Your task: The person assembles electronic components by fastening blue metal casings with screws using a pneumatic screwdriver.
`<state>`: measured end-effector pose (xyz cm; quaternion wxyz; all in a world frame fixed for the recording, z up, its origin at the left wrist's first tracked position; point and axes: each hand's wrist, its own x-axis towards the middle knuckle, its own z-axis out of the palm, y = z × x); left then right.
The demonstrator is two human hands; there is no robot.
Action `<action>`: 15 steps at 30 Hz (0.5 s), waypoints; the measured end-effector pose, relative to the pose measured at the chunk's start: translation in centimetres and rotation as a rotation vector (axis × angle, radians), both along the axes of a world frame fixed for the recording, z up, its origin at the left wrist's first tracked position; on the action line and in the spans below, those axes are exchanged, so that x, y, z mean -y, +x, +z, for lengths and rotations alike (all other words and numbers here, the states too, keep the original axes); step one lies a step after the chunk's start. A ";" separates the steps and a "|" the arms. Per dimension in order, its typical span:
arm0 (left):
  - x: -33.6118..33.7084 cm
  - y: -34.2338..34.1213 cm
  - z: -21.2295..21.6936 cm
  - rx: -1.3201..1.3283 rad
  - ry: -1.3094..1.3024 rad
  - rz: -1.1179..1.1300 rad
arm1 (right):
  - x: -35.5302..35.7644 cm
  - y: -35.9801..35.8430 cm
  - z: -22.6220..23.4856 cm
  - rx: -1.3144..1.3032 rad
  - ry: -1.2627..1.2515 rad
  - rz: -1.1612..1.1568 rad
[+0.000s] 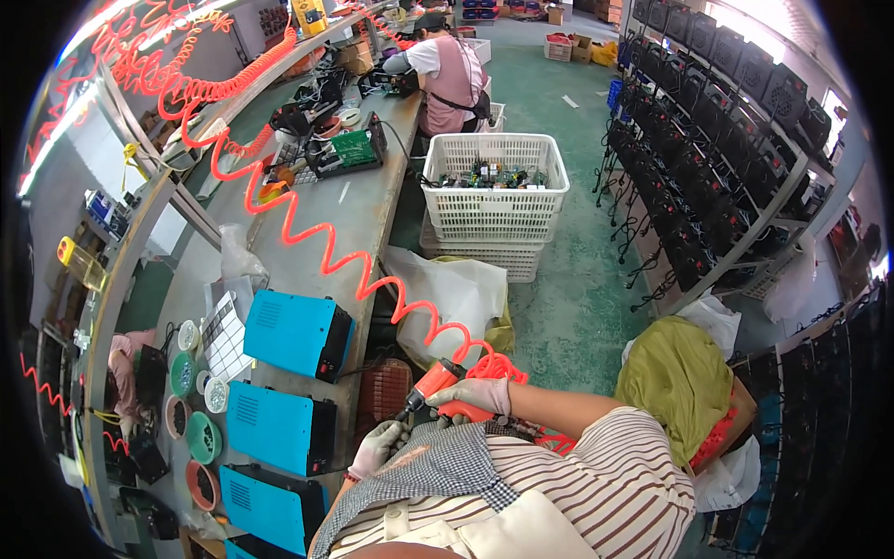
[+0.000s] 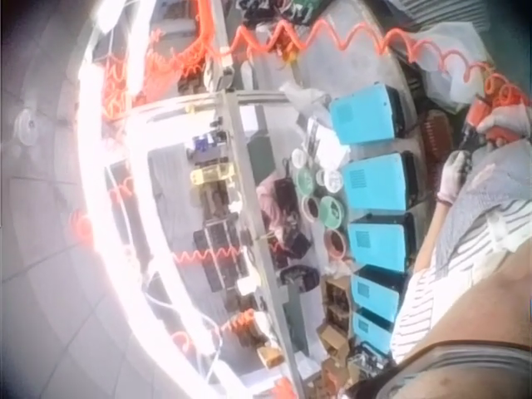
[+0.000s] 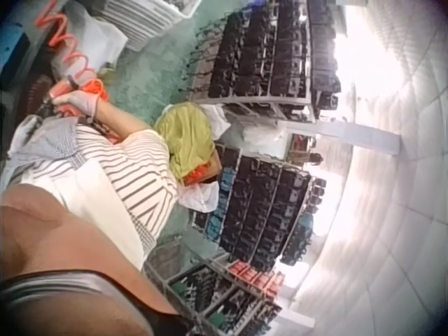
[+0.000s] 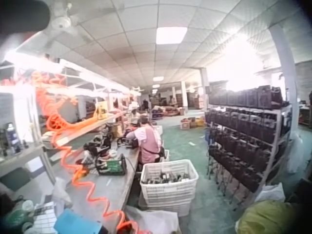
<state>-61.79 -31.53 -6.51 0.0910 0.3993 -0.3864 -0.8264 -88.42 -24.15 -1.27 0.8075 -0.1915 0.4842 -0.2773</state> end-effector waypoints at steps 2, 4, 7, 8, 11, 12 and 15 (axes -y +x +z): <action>-0.1 0.1 -0.2 0.010 0.003 0.012 | 0.0 0.0 -0.3 0.000 -0.004 0.002; -0.2 -0.1 -0.1 0.020 0.007 0.019 | -0.1 -0.1 -0.5 0.000 -0.007 -0.001; -0.2 -0.4 0.2 0.045 0.032 0.024 | -0.4 -0.2 -0.5 -0.013 -0.021 -0.020; 0.0 -0.3 -0.2 0.021 0.028 0.005 | -0.6 -0.3 -0.5 -0.004 -0.008 -0.022; 0.2 -0.8 -0.1 0.000 0.022 -0.037 | -1.1 -0.4 0.4 0.012 0.039 -0.063; 0.2 -1.0 0.0 0.003 0.021 -0.054 | -1.3 -0.4 0.7 0.018 0.072 -0.096; 0.3 -1.6 -0.3 -0.026 0.009 -0.104 | -1.9 -0.7 0.2 0.025 0.078 -0.128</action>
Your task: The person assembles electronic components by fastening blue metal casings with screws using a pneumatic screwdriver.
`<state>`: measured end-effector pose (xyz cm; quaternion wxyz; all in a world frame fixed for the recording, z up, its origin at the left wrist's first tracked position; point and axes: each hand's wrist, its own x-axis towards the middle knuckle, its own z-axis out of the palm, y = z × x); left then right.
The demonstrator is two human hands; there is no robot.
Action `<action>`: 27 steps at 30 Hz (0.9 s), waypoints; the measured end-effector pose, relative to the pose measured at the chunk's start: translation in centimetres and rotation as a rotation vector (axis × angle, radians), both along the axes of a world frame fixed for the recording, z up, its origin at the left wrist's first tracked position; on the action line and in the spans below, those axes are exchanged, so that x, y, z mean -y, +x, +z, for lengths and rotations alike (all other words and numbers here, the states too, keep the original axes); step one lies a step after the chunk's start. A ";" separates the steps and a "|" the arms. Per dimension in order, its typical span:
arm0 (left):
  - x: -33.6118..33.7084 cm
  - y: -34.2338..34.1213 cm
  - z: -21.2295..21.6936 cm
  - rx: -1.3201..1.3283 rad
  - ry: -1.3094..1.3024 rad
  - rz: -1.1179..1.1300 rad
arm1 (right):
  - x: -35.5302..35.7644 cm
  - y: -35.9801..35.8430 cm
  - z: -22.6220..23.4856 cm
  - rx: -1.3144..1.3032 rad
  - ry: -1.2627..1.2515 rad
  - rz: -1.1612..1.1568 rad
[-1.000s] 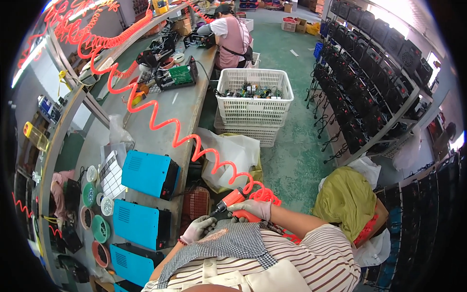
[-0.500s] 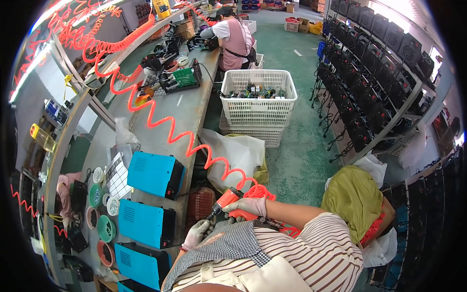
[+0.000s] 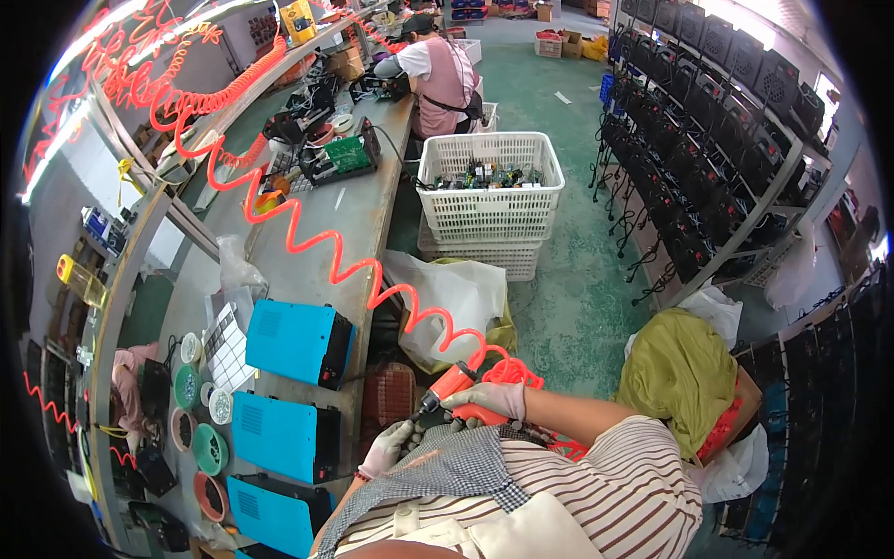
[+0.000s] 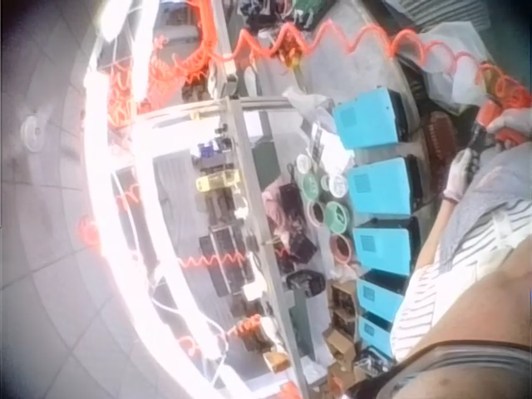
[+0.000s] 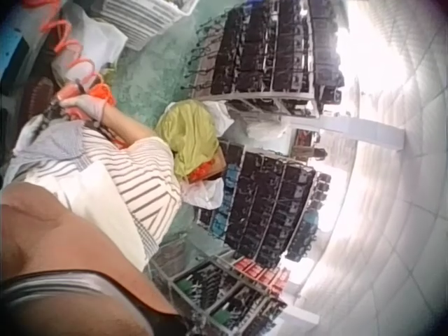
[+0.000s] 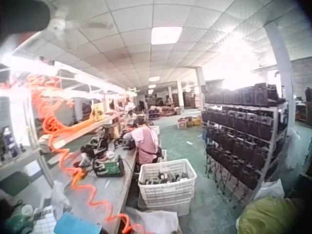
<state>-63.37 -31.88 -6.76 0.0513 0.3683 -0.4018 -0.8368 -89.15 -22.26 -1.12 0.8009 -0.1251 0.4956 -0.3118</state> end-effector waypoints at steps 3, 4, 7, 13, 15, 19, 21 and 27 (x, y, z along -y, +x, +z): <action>0.0 -0.4 0.2 0.026 0.031 -0.014 | -0.5 -0.3 -0.7 -0.003 0.001 0.013; 0.1 -0.5 0.0 0.030 0.018 -0.026 | -0.6 -0.3 -0.8 0.005 -0.006 0.015; 0.3 -0.7 0.0 0.046 0.040 -0.037 | -0.7 -0.4 -0.5 0.012 0.020 0.003; 0.6 -1.0 0.8 0.074 -0.014 -0.068 | -0.2 -0.7 -1.3 0.046 0.017 0.000; 0.7 -1.0 0.9 0.078 -0.022 -0.068 | 0.1 -0.7 -1.3 0.046 0.026 0.007; 0.7 -0.9 1.0 0.091 -0.031 -0.047 | 0.7 -0.9 -1.6 0.068 0.032 0.022; 0.7 -0.8 1.2 0.101 -0.009 -0.030 | 1.1 -0.9 -1.5 0.072 0.038 0.031; 0.8 -0.3 0.8 0.112 0.025 0.008 | 1.9 -0.7 -1.5 0.077 0.036 0.054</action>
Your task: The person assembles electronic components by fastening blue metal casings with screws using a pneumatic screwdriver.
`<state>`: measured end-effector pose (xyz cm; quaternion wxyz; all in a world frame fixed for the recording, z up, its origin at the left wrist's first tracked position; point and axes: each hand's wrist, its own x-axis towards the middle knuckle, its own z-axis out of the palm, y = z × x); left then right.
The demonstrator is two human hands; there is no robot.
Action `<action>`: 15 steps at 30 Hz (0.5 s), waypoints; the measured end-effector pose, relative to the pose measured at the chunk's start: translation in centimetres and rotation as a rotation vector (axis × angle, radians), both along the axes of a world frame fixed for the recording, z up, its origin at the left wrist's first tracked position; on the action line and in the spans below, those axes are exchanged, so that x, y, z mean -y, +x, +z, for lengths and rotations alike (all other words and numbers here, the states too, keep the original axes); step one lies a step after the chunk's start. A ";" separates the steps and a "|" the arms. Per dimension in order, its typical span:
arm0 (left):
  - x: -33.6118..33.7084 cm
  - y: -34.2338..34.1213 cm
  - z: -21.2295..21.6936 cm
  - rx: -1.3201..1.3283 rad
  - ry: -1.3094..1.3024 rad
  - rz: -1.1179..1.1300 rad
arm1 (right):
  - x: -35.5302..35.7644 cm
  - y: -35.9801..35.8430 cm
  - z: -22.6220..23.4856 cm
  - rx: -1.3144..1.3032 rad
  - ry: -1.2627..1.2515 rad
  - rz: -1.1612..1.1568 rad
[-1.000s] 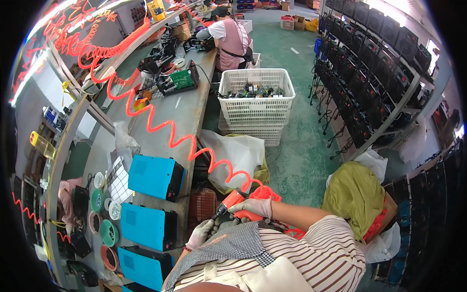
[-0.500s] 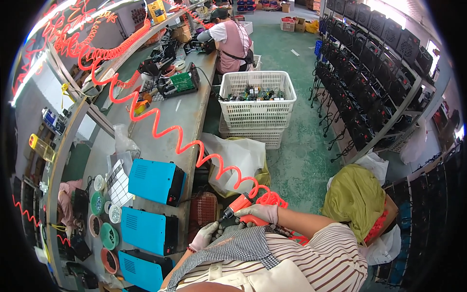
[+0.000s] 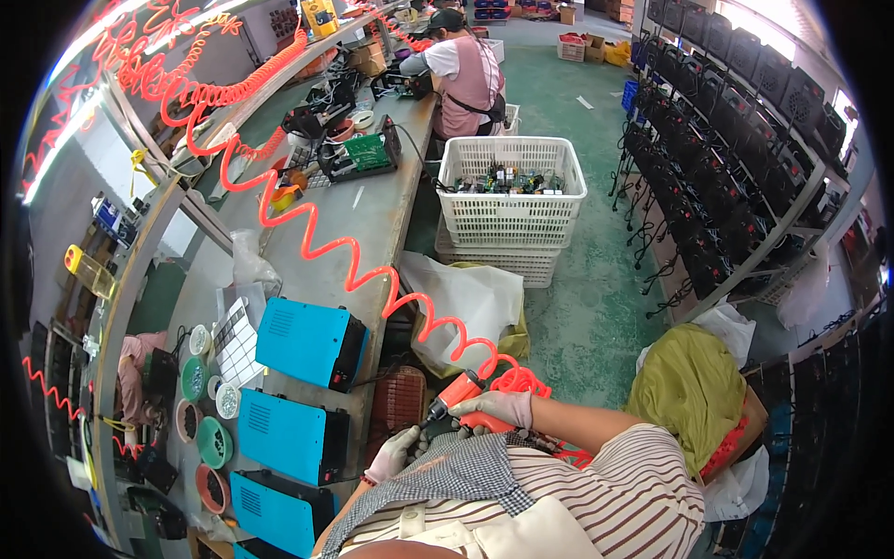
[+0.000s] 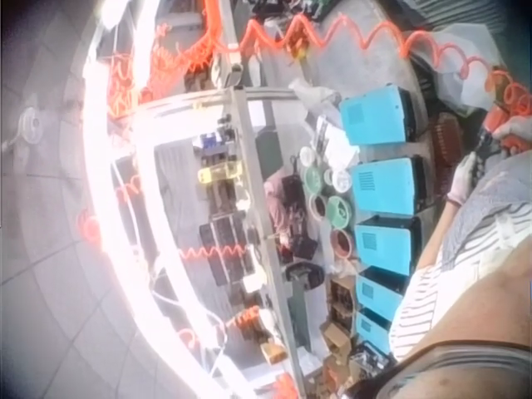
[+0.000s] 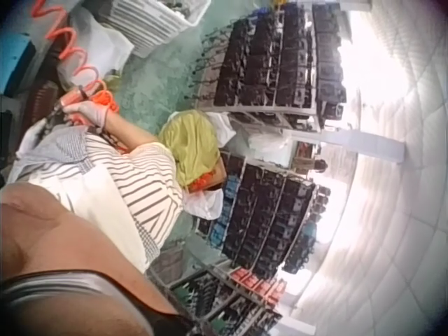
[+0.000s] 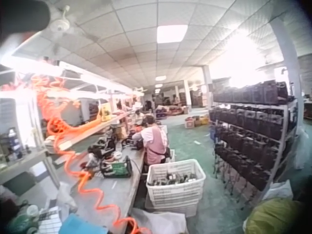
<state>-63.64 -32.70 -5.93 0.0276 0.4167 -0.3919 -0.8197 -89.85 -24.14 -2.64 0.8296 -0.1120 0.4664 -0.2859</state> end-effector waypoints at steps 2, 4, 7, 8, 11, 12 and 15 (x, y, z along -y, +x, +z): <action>0.1 0.0 -0.1 -0.006 0.001 -0.006 | 0.2 0.0 -0.1 -0.001 0.005 0.004; 0.1 0.1 -0.1 0.005 -0.008 0.003 | 0.3 0.1 -0.3 -0.005 0.003 0.007; 0.2 0.2 -0.4 0.016 -0.005 0.018 | 0.5 0.2 -0.2 -0.022 0.010 0.016; 0.3 0.2 -0.4 0.015 -0.004 0.016 | 0.6 0.1 -0.2 -0.023 0.012 0.013; 0.6 0.0 -0.4 0.033 -0.016 0.008 | 0.7 0.0 -0.4 -0.025 0.005 0.010; 0.7 0.0 -0.4 0.027 -0.013 0.008 | 0.7 0.0 -0.3 -0.022 0.005 0.004; 0.8 -0.1 -0.6 0.030 -0.017 0.006 | 0.6 0.0 -0.3 -0.019 0.004 -0.015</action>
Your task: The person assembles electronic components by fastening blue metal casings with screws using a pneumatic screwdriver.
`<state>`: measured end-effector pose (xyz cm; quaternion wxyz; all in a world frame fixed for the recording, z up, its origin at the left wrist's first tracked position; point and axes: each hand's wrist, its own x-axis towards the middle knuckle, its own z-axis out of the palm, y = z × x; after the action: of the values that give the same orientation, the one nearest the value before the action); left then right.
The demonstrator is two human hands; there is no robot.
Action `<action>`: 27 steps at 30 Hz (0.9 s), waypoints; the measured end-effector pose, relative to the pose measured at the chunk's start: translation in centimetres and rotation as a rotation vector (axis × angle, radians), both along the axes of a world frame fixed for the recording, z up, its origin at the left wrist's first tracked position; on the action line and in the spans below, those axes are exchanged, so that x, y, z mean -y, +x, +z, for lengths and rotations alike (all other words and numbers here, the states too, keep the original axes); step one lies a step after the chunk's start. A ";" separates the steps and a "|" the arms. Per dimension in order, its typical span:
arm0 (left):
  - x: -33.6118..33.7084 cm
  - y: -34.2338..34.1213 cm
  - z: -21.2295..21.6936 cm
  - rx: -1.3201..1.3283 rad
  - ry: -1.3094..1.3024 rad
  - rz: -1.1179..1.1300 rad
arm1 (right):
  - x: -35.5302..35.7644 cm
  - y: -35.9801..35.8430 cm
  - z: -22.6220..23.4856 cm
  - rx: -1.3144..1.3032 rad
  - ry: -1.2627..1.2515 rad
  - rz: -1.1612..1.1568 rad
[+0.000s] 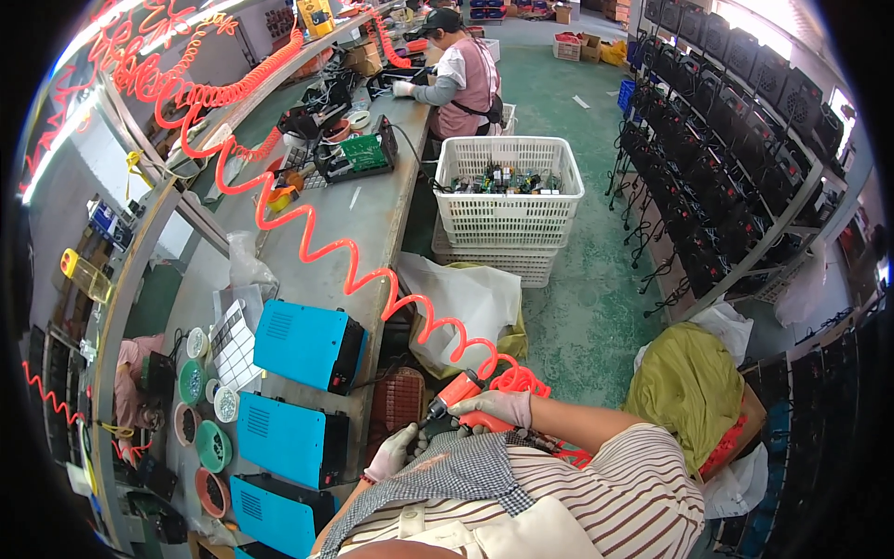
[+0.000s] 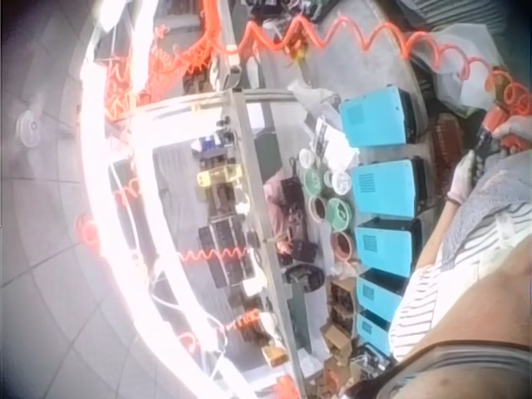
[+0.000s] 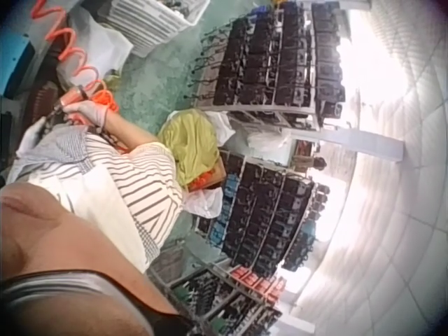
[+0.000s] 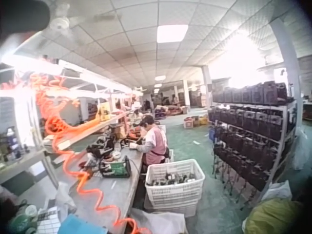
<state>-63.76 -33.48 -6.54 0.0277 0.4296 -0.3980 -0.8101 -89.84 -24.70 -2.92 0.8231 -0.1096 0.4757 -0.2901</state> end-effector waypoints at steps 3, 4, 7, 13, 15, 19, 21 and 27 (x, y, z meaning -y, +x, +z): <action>0.2 -0.1 -0.4 0.001 0.001 -0.004 | -0.1 0.0 0.3 -0.007 -0.003 -0.012; 0.2 -0.1 -0.5 -0.009 0.010 -0.005 | -0.1 0.0 0.4 -0.015 -0.004 -0.012; 0.2 -0.2 -0.2 0.006 -0.020 -0.012 | -0.1 0.0 0.8 -0.020 -0.010 -0.015; 0.1 -0.4 0.8 0.025 -0.018 -0.011 | -0.1 -0.1 0.2 0.005 -0.020 -0.006; 0.1 -0.2 0.6 0.018 -0.014 -0.007 | 0.0 0.0 0.2 0.000 -0.018 -0.002; -0.1 -0.2 1.0 0.041 -0.046 -0.017 | 0.0 0.3 0.8 -0.026 -0.022 -0.033; -0.2 -0.3 1.1 0.043 -0.040 -0.014 | 0.1 0.3 0.8 -0.026 -0.011 -0.032; -0.3 -0.1 0.8 0.028 -0.026 -0.006 | 0.0 0.3 0.8 0.006 0.019 -0.030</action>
<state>-63.88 -33.22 -5.75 0.0253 0.4394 -0.4102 -0.7988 -89.55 -24.68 -2.15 0.8212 -0.0940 0.4774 -0.2982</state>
